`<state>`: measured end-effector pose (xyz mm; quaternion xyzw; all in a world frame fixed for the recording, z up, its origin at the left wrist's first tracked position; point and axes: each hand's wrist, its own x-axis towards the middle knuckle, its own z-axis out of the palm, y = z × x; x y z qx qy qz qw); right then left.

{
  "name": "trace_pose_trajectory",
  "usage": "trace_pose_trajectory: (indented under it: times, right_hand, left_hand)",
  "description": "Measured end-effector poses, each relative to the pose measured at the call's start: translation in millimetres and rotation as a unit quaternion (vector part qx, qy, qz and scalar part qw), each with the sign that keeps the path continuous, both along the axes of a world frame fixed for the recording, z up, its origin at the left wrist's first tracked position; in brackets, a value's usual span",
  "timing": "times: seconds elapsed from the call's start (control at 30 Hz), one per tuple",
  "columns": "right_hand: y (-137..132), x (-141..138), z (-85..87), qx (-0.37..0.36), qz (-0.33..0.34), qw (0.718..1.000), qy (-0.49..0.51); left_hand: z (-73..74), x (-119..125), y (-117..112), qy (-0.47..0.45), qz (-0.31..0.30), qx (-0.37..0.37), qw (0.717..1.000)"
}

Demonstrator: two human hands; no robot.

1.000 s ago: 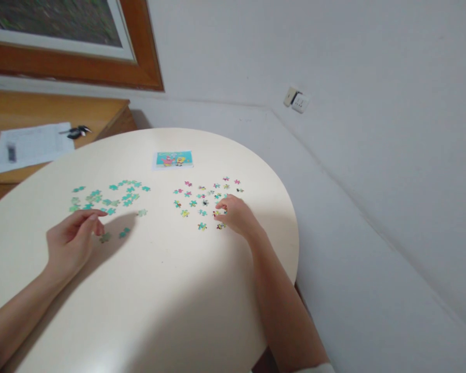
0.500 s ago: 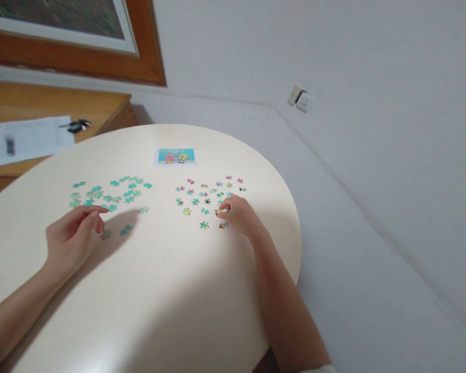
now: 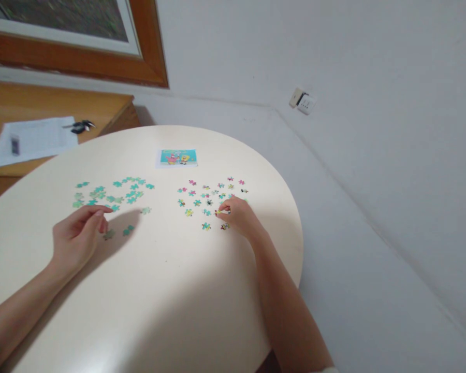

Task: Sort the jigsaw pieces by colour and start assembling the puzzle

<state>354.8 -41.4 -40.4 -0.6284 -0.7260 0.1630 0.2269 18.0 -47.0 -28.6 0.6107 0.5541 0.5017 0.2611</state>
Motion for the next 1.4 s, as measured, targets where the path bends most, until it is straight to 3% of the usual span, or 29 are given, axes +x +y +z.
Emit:
trace_pose_trajectory:
  times: [0.3,0.5,0.63,0.77,0.93,1.1,1.3,1.4]
  right_hand:
    - [-1.6,-2.3,4.9,-0.013,-0.013,1.0,-0.004]
    - [-0.8,-2.5,4.5,0.017,-0.027,0.999,0.009]
    - [0.5,-4.1,5.2,0.107,-0.072,0.99,0.054]
    - [-0.6,-7.0,8.0,0.233,-0.125,0.957,0.122]
    - [-2.1,-10.7,10.1,0.268,-0.193,0.928,0.173]
    - [-3.9,-11.2,11.3,0.304,-0.202,0.91,0.195]
    - [2.8,-4.9,-0.6,0.199,-0.194,0.948,0.154]
    - [7.1,-3.0,-6.9,0.175,-0.201,0.953,0.146]
  left_hand:
    - [-1.3,0.1,0.1,-0.008,0.003,-0.003,1.0]
    - [-2.2,-0.6,1.1,0.0,-0.003,0.008,1.0]
    - [-4.0,-1.0,3.3,-0.001,0.001,0.031,1.0]
    - [-4.0,-1.5,4.5,0.004,0.007,0.037,0.999]
    - [-2.3,-2.9,4.3,-0.002,0.004,0.043,0.999]
    - [-2.2,-4.6,3.9,-0.005,0.005,0.051,0.999]
    - [-5.9,-5.8,4.5,-0.026,-0.005,0.058,0.998]
    - [-5.1,-5.2,4.3,-0.039,-0.008,0.065,0.997]
